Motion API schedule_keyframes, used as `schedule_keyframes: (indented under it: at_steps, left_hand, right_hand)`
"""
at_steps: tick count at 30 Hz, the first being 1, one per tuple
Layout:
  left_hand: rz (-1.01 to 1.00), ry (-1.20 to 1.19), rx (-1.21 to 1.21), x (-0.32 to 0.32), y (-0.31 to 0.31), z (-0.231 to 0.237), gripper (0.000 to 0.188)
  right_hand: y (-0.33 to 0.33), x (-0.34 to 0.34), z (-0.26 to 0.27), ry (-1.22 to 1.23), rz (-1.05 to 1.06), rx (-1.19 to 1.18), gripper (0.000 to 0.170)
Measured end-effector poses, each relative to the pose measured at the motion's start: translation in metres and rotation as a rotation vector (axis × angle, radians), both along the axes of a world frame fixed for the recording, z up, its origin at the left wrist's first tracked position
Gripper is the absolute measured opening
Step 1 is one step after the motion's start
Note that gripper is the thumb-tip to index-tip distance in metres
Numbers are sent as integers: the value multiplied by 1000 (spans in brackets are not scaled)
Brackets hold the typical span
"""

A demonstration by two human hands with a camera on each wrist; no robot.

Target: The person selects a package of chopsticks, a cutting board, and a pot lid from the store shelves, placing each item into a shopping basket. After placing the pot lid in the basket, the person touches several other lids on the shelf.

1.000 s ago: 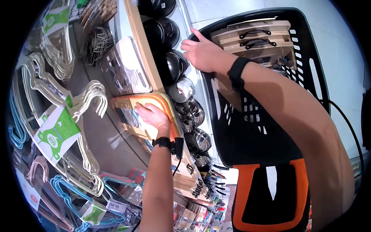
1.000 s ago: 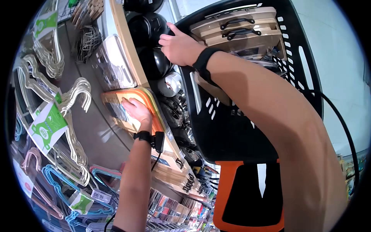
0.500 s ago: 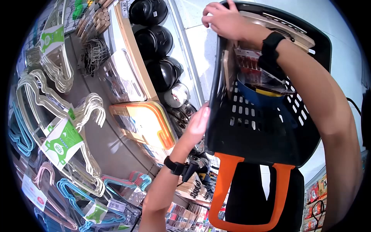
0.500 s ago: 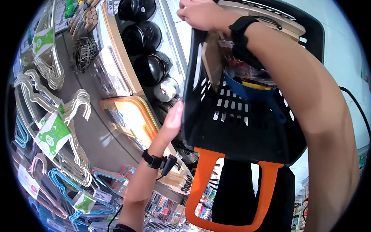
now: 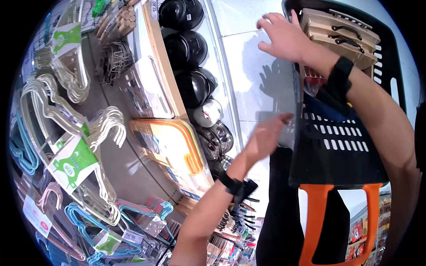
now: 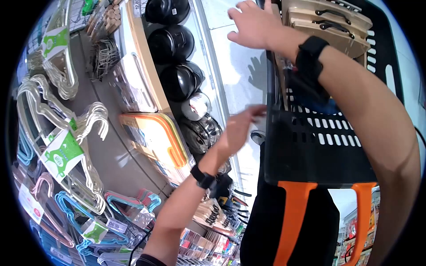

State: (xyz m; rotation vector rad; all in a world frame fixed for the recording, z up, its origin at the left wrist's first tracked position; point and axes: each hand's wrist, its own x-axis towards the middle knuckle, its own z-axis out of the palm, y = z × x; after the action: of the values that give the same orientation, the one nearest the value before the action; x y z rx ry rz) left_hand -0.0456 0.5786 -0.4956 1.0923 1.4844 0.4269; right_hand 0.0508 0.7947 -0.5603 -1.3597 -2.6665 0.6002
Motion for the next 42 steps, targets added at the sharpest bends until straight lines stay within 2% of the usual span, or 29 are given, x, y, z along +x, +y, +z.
schedule_keyframes:
  at_steps: [1,2,4,5,7,8,12,13,15,20,24,30,33,36,38,40,42]
  left_hand:
    - [3,73,12,-14,-6,-21,42]
    - [78,196,-79,-34,-6,-39,44]
    - [65,584,102,-87,-15,-106,42]
    - [36,751,213,-121,-23,-143,41]
    - [-113,1084,193,-185,-26,-173,39]
    - [-115,1217,43,-200,-18,-172,41]
    - [322,1614,82,-249,-27,-208,51]
    - [479,1547,-57,-259,-26,-211,58]
    - [654,1477,-79,-298,-30,-229,64]
    - [955,1331,-184,-340,-27,-263,64]
    - [947,1416,-293,-347,-23,-267,55]
    - [987,1369,-324,-361,-37,-280,44]
    - [986,1313,-309,-306,-12,-240,41]
    - [172,1824,209,-269,1,-232,38]
    - [-297,1439,584,-253,21,-226,37]
    - [-701,1373,453,-236,29,-225,36]
    - [-761,1502,282,-239,24,-236,29]
  right_hand:
    - [-6,6,-7,-19,40,176,36]
    - [-11,8,-7,-3,60,170,36]
    - [-13,9,-5,37,96,154,35]
    - [-13,12,-11,106,143,72,27]
    - [-16,12,-9,64,244,117,27]
    - [-19,14,-6,33,279,137,27]
    - [-26,20,-4,85,352,138,23]
    - [-27,19,-2,96,356,132,23]
    - [-30,20,3,110,366,128,22]
    - [-38,42,10,107,362,81,22]
    - [-37,52,14,108,352,62,22]
    - [-36,52,13,111,335,42,21]
    - [-34,39,6,114,314,43,21]
    - [-32,17,-7,106,268,39,21]
    - [-31,5,-12,102,240,36,21]
    - [-31,-1,-17,96,227,25,20]
    - [-31,-4,-19,90,224,19,20]
